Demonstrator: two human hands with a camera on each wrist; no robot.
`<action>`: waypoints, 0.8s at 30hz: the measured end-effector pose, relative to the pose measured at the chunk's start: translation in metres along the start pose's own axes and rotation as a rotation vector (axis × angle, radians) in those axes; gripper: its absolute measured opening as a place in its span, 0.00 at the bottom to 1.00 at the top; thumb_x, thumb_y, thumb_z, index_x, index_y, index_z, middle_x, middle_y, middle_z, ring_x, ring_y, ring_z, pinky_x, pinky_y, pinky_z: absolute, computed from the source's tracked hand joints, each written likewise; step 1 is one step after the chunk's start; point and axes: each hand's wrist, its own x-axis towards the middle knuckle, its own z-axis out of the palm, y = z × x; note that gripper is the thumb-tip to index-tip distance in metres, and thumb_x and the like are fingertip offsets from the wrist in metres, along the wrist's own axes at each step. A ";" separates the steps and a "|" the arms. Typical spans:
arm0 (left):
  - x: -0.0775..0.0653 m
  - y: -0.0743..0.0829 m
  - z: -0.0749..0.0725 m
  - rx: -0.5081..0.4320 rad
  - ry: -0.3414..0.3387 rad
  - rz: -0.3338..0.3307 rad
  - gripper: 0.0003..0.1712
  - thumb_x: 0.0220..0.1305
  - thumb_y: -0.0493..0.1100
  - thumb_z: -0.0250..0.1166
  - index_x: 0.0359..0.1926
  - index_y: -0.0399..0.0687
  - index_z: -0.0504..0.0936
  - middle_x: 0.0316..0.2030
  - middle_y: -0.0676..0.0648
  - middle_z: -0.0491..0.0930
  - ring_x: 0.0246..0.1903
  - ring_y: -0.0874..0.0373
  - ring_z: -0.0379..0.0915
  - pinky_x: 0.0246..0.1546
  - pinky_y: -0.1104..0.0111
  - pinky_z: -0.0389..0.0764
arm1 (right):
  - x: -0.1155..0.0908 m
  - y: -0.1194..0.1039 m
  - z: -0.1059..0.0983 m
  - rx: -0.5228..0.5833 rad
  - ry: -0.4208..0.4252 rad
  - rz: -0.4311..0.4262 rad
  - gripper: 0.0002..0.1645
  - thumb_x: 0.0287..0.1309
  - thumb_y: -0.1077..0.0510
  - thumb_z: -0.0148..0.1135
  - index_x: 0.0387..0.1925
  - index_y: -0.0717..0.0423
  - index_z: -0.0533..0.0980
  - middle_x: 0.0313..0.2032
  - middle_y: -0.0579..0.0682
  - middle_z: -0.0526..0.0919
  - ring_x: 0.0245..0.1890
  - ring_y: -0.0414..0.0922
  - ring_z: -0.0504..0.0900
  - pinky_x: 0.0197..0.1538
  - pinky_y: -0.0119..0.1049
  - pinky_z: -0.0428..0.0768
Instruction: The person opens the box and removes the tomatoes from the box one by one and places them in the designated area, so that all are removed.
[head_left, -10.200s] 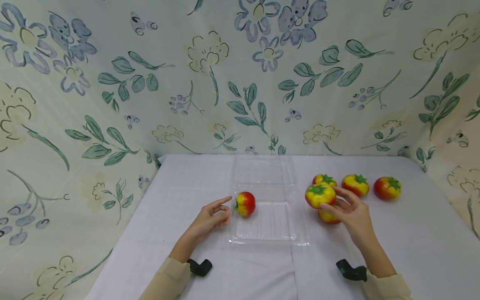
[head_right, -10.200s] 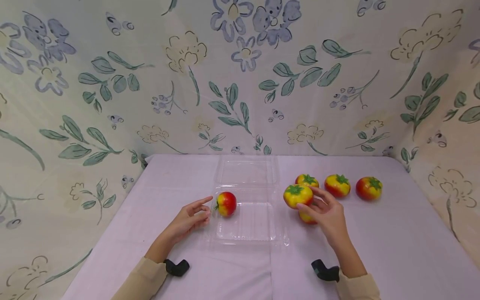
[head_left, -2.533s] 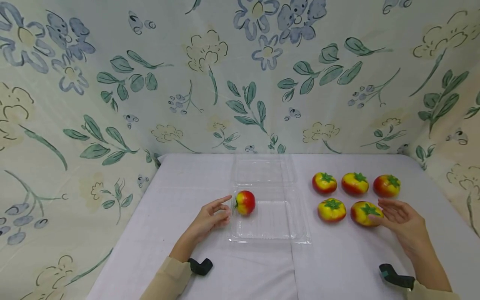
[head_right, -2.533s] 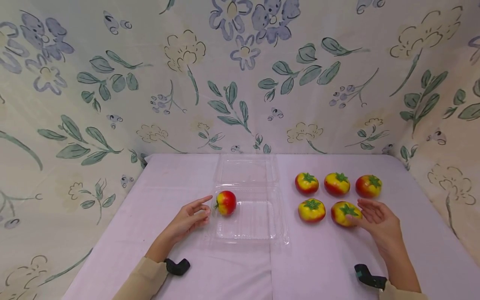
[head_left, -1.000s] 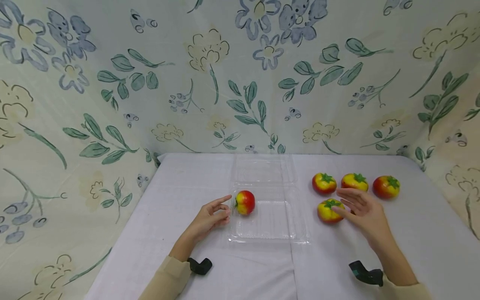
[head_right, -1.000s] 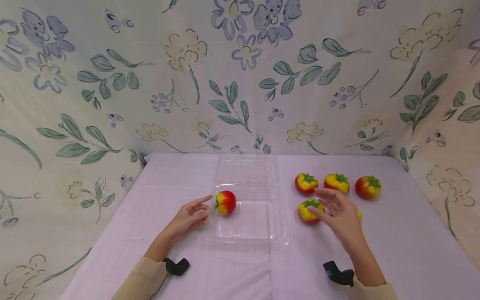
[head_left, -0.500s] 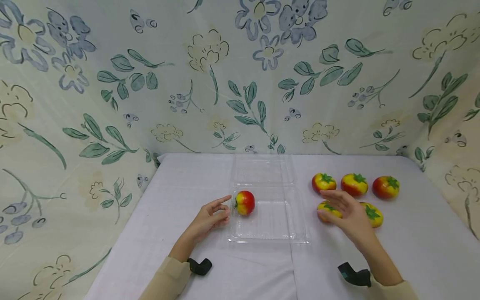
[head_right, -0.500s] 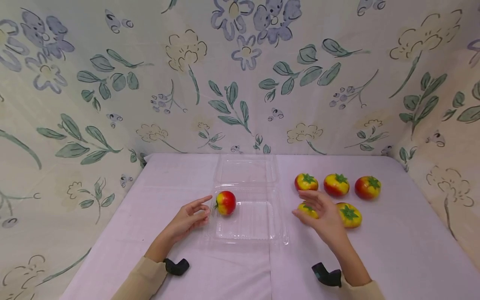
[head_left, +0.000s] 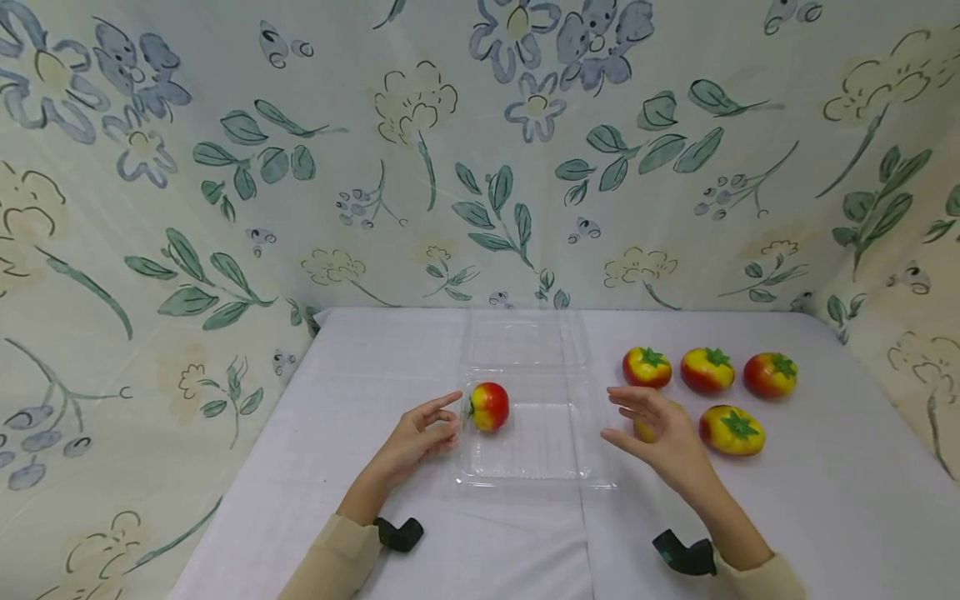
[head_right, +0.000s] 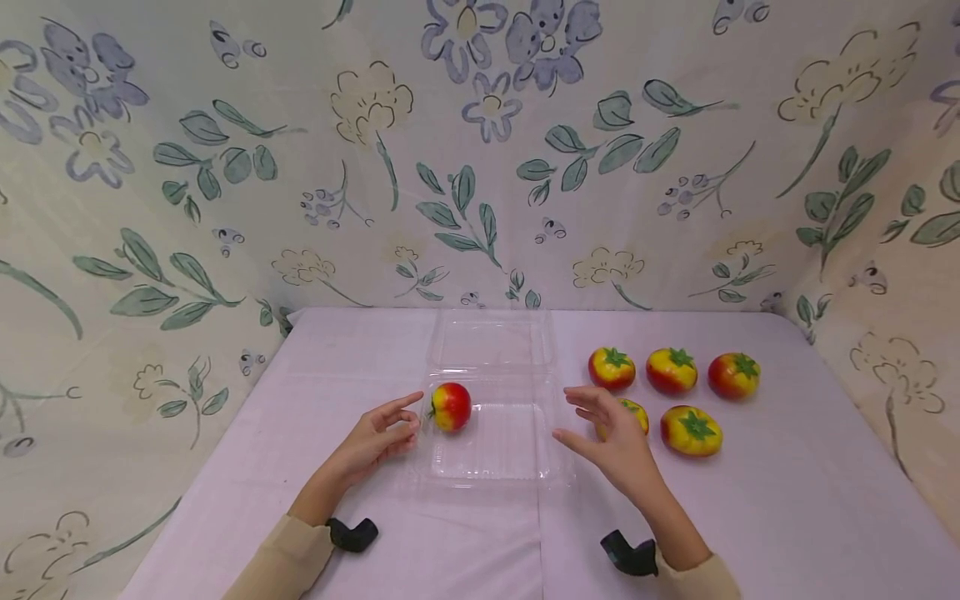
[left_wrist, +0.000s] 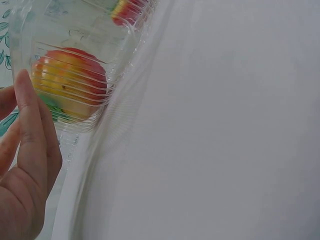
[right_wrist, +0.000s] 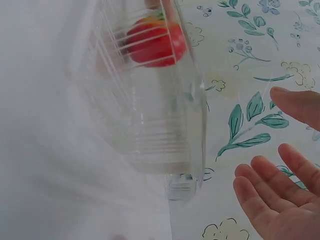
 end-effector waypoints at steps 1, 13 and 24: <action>0.000 0.000 0.000 -0.001 -0.001 0.000 0.33 0.69 0.37 0.65 0.73 0.45 0.67 0.44 0.44 0.73 0.32 0.60 0.78 0.40 0.73 0.84 | 0.000 -0.001 0.002 0.002 -0.007 -0.003 0.33 0.54 0.58 0.76 0.59 0.60 0.74 0.59 0.58 0.78 0.60 0.57 0.76 0.59 0.39 0.75; -0.001 -0.001 0.000 -0.013 -0.004 0.004 0.34 0.69 0.37 0.65 0.73 0.45 0.66 0.44 0.44 0.73 0.32 0.60 0.78 0.40 0.73 0.84 | 0.004 -0.004 0.025 0.030 -0.062 -0.035 0.33 0.52 0.59 0.77 0.59 0.58 0.75 0.59 0.56 0.78 0.60 0.53 0.76 0.60 0.51 0.75; -0.001 0.000 0.001 -0.018 -0.003 0.007 0.33 0.68 0.37 0.65 0.72 0.46 0.67 0.44 0.44 0.73 0.33 0.60 0.79 0.40 0.72 0.84 | 0.011 -0.006 0.045 0.035 -0.082 -0.064 0.32 0.50 0.60 0.78 0.57 0.56 0.75 0.58 0.55 0.79 0.59 0.55 0.77 0.59 0.53 0.75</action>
